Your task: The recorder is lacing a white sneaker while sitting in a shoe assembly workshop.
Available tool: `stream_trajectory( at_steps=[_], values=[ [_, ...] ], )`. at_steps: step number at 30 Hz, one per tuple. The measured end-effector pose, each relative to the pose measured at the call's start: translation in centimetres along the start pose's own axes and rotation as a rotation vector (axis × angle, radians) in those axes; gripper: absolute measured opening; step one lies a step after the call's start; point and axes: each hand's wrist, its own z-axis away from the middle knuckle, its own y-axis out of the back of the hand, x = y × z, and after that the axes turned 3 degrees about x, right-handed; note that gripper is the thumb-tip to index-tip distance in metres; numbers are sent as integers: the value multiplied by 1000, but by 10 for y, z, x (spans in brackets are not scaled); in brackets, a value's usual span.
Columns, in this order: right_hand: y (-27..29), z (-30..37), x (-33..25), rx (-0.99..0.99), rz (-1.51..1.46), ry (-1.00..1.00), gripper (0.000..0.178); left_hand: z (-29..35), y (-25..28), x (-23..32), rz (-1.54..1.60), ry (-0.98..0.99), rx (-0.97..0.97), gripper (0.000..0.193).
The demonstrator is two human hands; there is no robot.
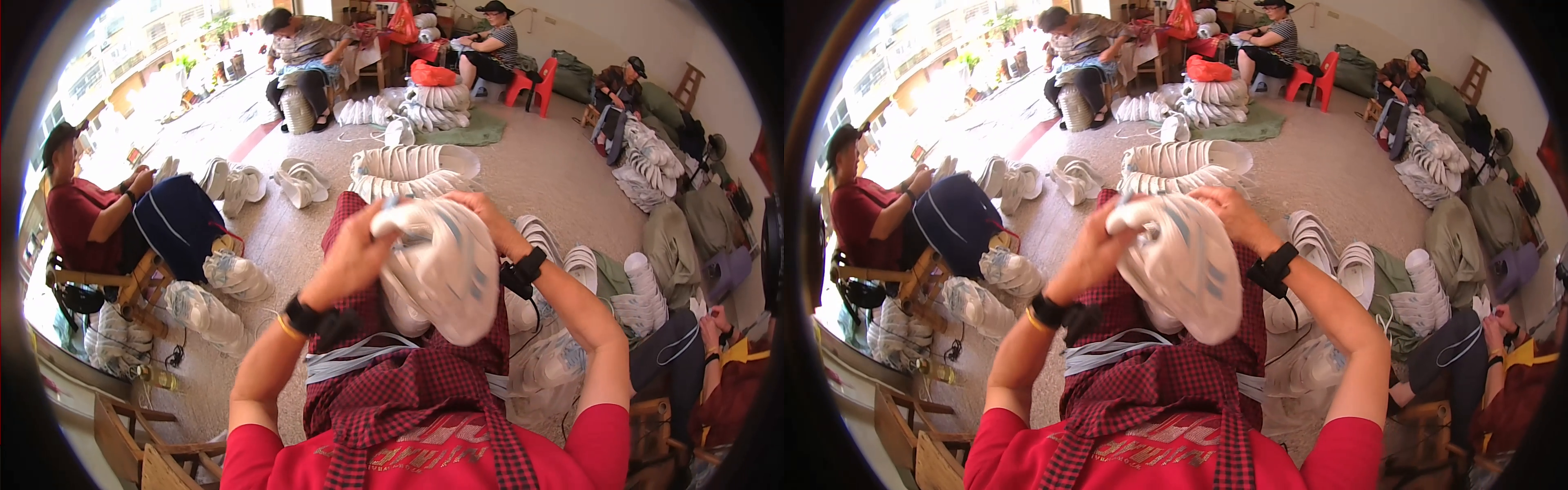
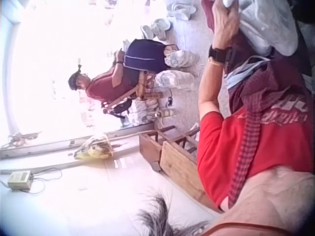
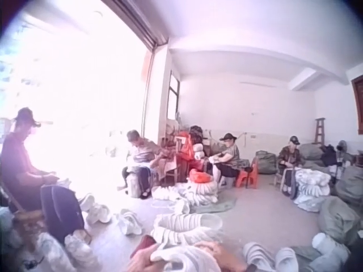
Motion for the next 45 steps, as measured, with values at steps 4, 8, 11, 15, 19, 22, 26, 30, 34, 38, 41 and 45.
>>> stream_trajectory(
  at_steps=[4, 8, 11, 15, 19, 22, 26, 30, 34, 38, 41, 45],
  values=[
    [11, 11, 6, 177, -440, -438, 33, -64, 43, -31, -188, 142, -111, 30],
    [-6, 16, -11, 261, -402, -452, 31, -106, 50, -62, -323, 389, -260, 35],
    [-20, 17, -14, 408, 5, -296, 32, -110, 26, -116, -458, 280, -323, 37],
    [-28, 16, -25, 219, 50, -250, 46, -100, 18, -97, -698, 3, -381, 45],
    [-40, 26, -15, 176, 81, -307, 69, -89, 23, -55, -716, 153, -130, 62],
    [-36, 25, -22, 127, 11, -409, 67, -54, 16, -52, -413, 231, -120, 67],
    [-49, 18, 4, 260, 157, -347, 67, -40, -4, -78, -173, 243, 19, 64],
    [-52, 6, 7, 201, 134, -376, 70, -41, -5, -88, -191, 217, 106, 58],
    [-48, 15, 10, 240, 292, -262, 69, -44, -11, -90, -241, 250, 32, 52],
    [-28, 25, -52, 62, 22, -585, 57, -28, -10, -93, -264, 275, 150, 58],
    [-26, 71, -62, 102, -2, -364, 32, 1, -7, -77, -43, 220, 200, 44],
    [-47, 123, -71, -118, 124, -92, 11, 54, 14, -58, -303, 197, -136, 21]
  ],
)
